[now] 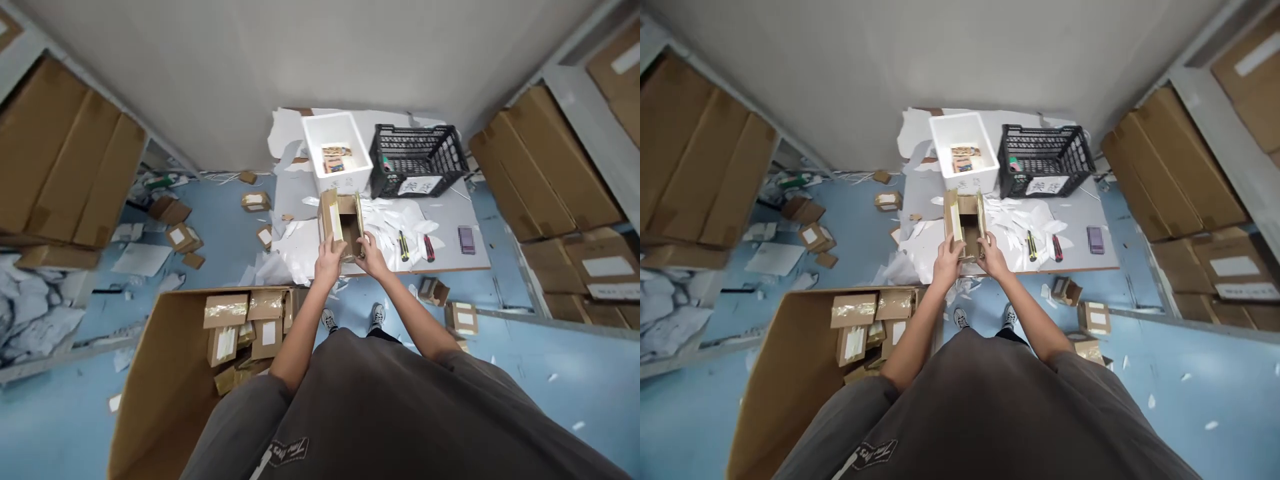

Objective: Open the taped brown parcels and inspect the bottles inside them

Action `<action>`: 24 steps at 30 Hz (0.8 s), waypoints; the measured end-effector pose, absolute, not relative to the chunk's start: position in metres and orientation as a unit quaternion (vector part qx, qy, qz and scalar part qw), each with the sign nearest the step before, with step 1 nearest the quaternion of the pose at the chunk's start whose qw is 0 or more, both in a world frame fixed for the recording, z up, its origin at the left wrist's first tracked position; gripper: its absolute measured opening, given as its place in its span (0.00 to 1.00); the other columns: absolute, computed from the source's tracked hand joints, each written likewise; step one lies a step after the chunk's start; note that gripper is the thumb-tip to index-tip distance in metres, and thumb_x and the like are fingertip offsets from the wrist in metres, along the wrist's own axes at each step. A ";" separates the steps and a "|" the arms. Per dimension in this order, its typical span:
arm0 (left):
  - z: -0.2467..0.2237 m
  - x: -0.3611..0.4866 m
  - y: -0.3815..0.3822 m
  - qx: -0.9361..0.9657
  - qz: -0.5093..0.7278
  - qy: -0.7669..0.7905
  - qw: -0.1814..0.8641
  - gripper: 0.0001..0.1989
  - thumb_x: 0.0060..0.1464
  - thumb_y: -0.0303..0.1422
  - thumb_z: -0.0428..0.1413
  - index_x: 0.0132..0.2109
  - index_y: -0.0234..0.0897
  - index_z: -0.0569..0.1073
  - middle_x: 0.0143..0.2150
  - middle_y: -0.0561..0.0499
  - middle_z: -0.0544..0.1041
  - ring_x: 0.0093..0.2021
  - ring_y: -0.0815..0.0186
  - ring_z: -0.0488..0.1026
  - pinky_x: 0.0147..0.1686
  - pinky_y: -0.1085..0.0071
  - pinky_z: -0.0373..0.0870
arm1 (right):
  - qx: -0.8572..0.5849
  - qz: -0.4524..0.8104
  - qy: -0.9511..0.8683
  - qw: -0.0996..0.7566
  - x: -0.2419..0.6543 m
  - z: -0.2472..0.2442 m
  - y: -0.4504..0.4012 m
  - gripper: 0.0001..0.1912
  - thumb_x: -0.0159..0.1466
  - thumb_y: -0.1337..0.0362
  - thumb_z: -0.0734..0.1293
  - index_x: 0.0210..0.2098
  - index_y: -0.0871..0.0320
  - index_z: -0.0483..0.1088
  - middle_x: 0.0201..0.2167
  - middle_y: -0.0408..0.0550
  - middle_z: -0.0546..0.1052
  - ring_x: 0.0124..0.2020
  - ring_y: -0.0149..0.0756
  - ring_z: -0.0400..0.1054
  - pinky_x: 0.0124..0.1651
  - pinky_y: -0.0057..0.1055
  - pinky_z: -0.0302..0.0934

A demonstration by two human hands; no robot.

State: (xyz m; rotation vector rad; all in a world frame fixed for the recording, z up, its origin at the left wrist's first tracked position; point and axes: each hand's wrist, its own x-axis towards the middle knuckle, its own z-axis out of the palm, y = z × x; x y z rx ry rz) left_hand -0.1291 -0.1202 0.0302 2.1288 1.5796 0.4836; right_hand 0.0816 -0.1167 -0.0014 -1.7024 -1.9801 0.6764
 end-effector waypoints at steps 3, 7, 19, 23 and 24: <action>0.059 -0.078 -0.125 0.798 0.181 0.531 0.221 0.33 0.62 0.23 0.62 0.70 0.52 0.73 0.84 0.48 0.52 0.80 0.43 0.56 0.72 0.44 0.71 | -0.634 0.226 -0.693 0.258 0.136 0.021 -0.138 0.33 0.60 0.68 0.71 0.65 0.50 0.67 0.78 0.60 0.56 0.43 0.43 0.77 0.45 0.43 0.75; 0.089 0.019 -0.133 0.843 0.194 0.450 0.221 0.34 0.63 0.23 0.61 0.72 0.52 0.70 0.85 0.49 0.48 0.81 0.42 0.54 0.75 0.41 0.68 | -0.677 0.188 -0.649 0.292 0.236 0.052 -0.179 0.34 0.61 0.67 0.73 0.66 0.50 0.67 0.79 0.59 0.54 0.56 0.51 0.76 0.51 0.45 0.76; 0.072 0.398 -0.231 0.935 0.126 0.118 0.311 0.35 0.63 0.22 0.62 0.73 0.47 0.68 0.85 0.43 0.48 0.81 0.43 0.54 0.77 0.42 0.64 | -0.873 0.066 -0.377 0.303 0.537 0.049 -0.413 0.34 0.63 0.59 0.75 0.67 0.50 0.66 0.78 0.60 0.56 0.63 0.60 0.74 0.55 0.54 0.78; 0.048 0.472 -0.270 0.942 0.075 0.036 0.325 0.42 0.59 0.25 0.67 0.76 0.47 0.65 0.85 0.40 0.47 0.81 0.43 0.55 0.75 0.44 0.66 | -0.905 0.073 -0.288 0.304 0.586 0.029 -0.474 0.48 0.59 0.57 0.78 0.75 0.48 0.59 0.79 0.63 0.54 0.68 0.62 0.71 0.58 0.57 0.76; 0.043 0.483 -0.275 0.943 0.059 0.023 0.328 0.45 0.58 0.26 0.68 0.78 0.47 0.62 0.85 0.40 0.46 0.81 0.42 0.55 0.75 0.44 0.66 | -0.912 0.087 -0.268 0.299 0.597 0.026 -0.485 0.54 0.57 0.56 0.79 0.78 0.48 0.55 0.79 0.64 0.54 0.69 0.64 0.69 0.59 0.58 0.76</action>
